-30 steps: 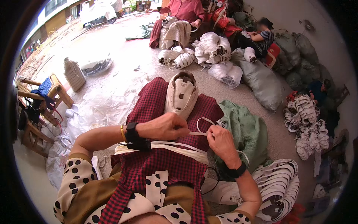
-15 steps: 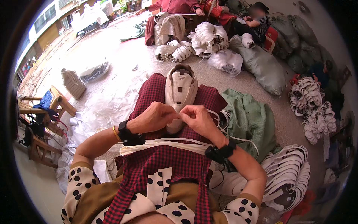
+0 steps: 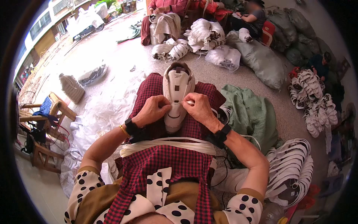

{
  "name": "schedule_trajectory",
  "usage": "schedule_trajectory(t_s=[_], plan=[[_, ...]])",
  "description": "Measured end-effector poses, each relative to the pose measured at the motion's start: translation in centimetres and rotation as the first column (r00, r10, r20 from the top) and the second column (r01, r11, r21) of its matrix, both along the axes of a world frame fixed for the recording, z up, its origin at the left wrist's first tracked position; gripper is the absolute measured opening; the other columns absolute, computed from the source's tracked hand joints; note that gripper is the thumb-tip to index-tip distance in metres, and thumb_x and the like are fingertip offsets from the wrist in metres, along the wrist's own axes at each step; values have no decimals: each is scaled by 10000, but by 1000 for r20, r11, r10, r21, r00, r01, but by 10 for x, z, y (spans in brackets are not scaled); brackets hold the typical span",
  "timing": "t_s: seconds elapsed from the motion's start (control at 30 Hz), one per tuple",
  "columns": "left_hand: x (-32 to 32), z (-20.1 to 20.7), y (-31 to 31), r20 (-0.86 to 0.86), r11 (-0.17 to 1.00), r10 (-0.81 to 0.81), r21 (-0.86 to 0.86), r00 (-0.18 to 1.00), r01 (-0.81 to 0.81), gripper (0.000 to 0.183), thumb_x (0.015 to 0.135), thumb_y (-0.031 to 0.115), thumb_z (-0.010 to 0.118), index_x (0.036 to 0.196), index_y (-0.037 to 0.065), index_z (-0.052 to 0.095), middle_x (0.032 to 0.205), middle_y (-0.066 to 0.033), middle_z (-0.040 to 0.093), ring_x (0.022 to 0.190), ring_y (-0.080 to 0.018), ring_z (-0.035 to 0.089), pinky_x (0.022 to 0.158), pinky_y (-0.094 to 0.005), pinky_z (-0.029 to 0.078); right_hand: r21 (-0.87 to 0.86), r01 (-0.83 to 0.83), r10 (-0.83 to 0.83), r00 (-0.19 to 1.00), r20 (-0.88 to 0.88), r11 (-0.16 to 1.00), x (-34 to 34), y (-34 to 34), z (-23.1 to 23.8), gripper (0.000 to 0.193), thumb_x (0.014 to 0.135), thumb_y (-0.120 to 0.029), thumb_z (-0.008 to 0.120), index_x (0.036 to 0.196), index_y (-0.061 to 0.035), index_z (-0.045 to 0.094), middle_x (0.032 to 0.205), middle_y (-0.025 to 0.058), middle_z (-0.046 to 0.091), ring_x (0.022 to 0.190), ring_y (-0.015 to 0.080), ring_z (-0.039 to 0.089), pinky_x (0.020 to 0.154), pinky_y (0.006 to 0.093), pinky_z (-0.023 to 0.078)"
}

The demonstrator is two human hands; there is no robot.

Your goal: Lacing white athletic shoe uppers by hand while sitting on the floor.

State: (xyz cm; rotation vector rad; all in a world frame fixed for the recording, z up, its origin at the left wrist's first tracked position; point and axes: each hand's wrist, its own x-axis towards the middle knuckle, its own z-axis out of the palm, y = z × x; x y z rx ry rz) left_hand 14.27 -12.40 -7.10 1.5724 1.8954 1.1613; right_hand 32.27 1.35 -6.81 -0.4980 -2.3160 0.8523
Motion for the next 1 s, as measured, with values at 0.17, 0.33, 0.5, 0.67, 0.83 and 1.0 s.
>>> schedule_trajectory(t_s=[0.17, 0.33, 0.5, 0.67, 0.83, 1.0], plan=[[2, 0, -1, 37, 999, 5, 32, 999, -6, 215, 824, 125, 683, 900, -75, 679, 806, -170, 712, 766, -219, 704, 711, -337, 553, -56, 20, -19, 1000, 22, 998, 1, 2, 0, 191, 835, -175, 706, 850, 15, 700, 720, 79, 693, 662, 122, 650, 624, 284, 517], [1, -2, 0, 22, 1000, 9, 3, 1000, -9, 205, 836, 135, 693, 924, -49, 683, 828, -127, 717, 775, -184, 692, 723, -315, 549, -93, 39, -36, 999, 24, 995, 1, 3, -2, 195, 832, -182, 711, 843, 13, 704, 716, 70, 691, 653, 109, 641, 610, 278, 512], [2, -3, 2, 4, 1000, 14, 8, 1000, -14, 198, 829, 133, 694, 905, -50, 680, 808, -128, 712, 753, -179, 687, 701, -317, 543, -40, -31, 29, 999, -42, 999, 0, 4, -1, 173, 814, -155, 711, 822, 18, 702, 712, 112, 689, 651, 152, 658, 615, 302, 515], [3, -6, 4, 1, 999, 33, 37, 999, -33, 182, 813, 118, 698, 873, -52, 677, 778, -127, 705, 724, -173, 682, 680, -317, 538, -40, -102, 100, 993, -63, 994, 0, 12, -2, 176, 823, -152, 714, 834, 24, 706, 714, 105, 689, 679, 134, 652, 624, 296, 508], [1, -10, 8, -8, 998, 32, 49, 999, -31, 168, 807, 108, 695, 866, -48, 681, 776, -131, 707, 729, -179, 686, 682, -321, 540, -181, -144, 148, 989, 11, 973, -2, 21, -4, 199, 835, -176, 714, 863, 21, 719, 699, 64, 676, 672, 86, 603, 621, 277, 492], [0, -12, 8, 4, 997, 29, 68, 1000, -30, 158, 796, 102, 692, 859, -43, 687, 785, -139, 714, 742, -199, 697, 686, -332, 545, -155, -159, 166, 985, 37, 975, -3, 20, -2, 200, 841, -183, 708, 860, 16, 720, 682, 57, 668, 655, 80, 596, 619, 273, 489]])
